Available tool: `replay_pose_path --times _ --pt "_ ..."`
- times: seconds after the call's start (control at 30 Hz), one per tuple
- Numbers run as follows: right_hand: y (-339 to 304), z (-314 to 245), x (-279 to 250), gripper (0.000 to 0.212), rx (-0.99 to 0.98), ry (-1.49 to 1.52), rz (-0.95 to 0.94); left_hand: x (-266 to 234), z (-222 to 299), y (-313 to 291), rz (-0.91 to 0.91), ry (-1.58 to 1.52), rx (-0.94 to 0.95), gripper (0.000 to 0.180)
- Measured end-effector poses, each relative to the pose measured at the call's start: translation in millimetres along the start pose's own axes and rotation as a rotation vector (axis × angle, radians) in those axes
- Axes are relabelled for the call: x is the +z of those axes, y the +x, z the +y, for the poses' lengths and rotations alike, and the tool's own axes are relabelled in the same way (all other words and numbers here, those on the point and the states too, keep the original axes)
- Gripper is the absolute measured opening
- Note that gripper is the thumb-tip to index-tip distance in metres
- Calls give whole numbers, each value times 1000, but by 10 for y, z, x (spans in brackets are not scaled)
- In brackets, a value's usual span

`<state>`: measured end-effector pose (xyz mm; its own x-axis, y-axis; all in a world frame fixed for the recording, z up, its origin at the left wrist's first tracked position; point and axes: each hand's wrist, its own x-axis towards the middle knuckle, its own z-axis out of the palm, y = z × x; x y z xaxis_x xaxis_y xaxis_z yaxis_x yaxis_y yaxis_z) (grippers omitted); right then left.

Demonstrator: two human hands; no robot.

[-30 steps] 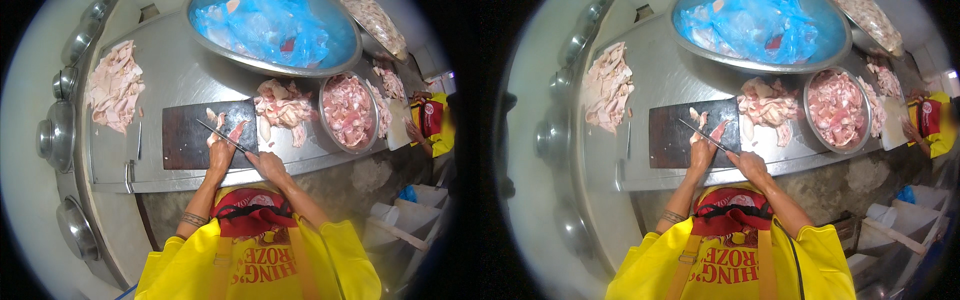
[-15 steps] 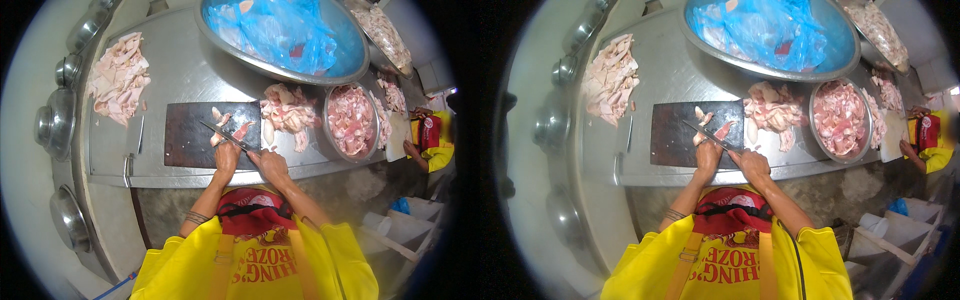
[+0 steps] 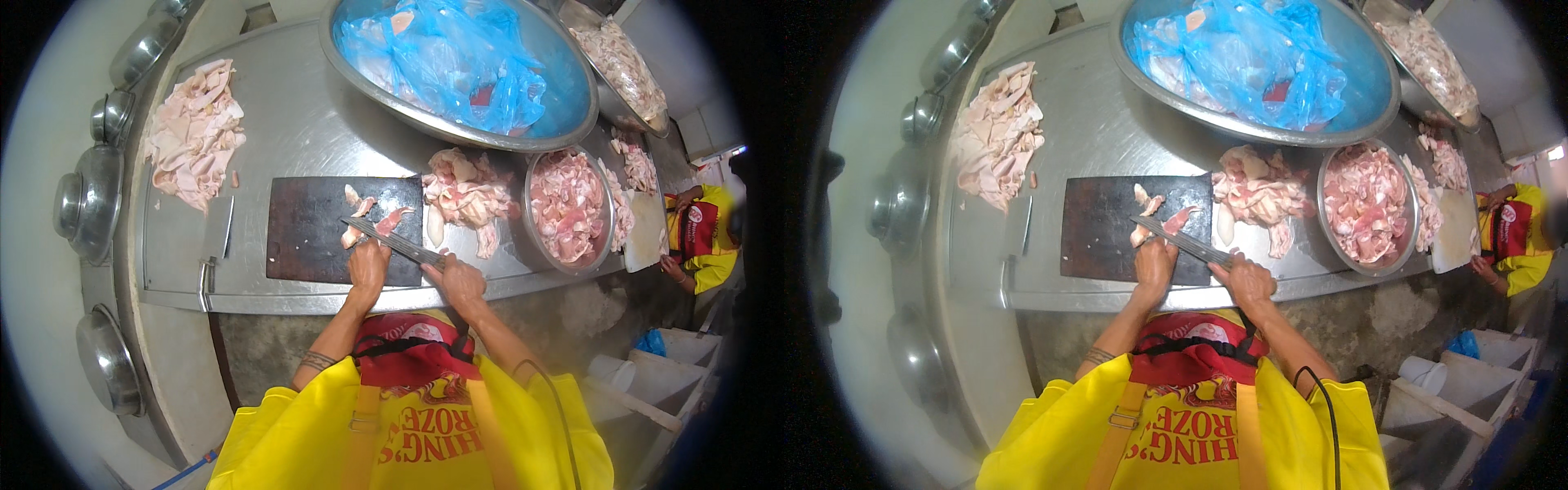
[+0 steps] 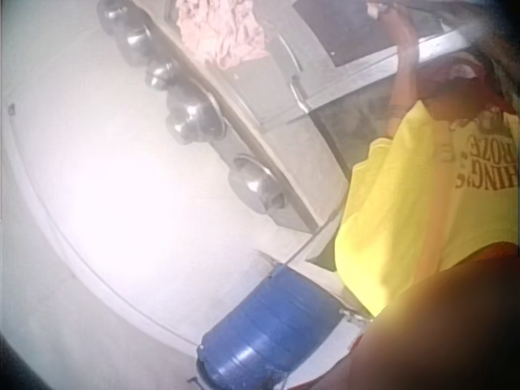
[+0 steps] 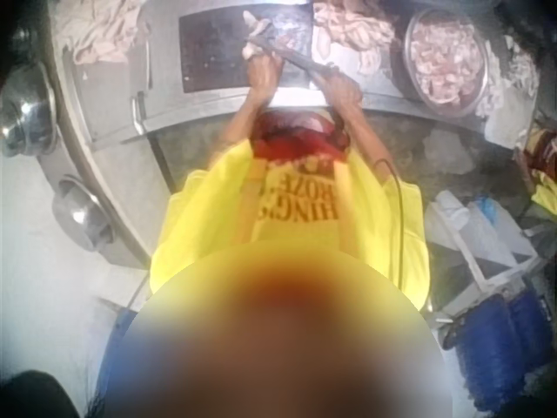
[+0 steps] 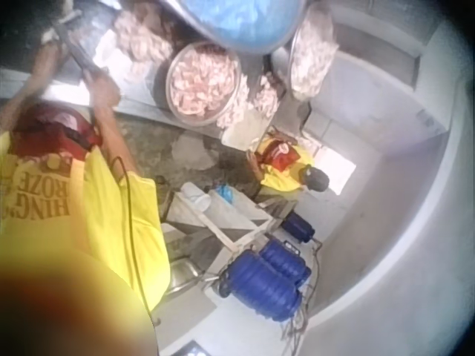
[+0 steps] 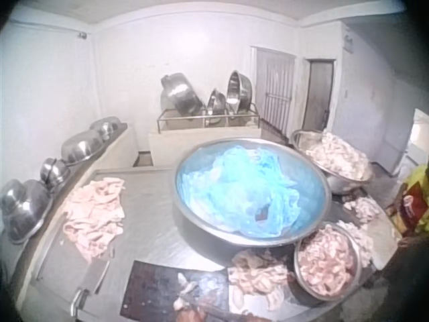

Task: The person uses a knife to cut raw meat pieces on a cutting board and places the cut pieces into a metal bowl. The person repeatedly picks up meat, slices it, and transfers the pieces to the bowl.

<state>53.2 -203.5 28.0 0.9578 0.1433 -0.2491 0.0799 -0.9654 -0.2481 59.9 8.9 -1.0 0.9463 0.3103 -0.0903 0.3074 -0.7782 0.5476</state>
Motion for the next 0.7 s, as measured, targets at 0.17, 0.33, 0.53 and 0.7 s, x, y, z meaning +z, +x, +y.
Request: replay_pose_path --times 0.17,0.33,0.53,0.7 --pt "170 -216 -42 72 6 -18 -20 4 36 1 34 20 -1 27" --pt "-50 362 -112 72 29 7 -77 -13 -72 68 33 18 -2 27" --pt "-85 634 -71 77 100 106 -111 -163 -89 71 -68 -54 15 23" --pt "-73 537 -15 79 164 188 -172 140 470 72 60 7 348 32"
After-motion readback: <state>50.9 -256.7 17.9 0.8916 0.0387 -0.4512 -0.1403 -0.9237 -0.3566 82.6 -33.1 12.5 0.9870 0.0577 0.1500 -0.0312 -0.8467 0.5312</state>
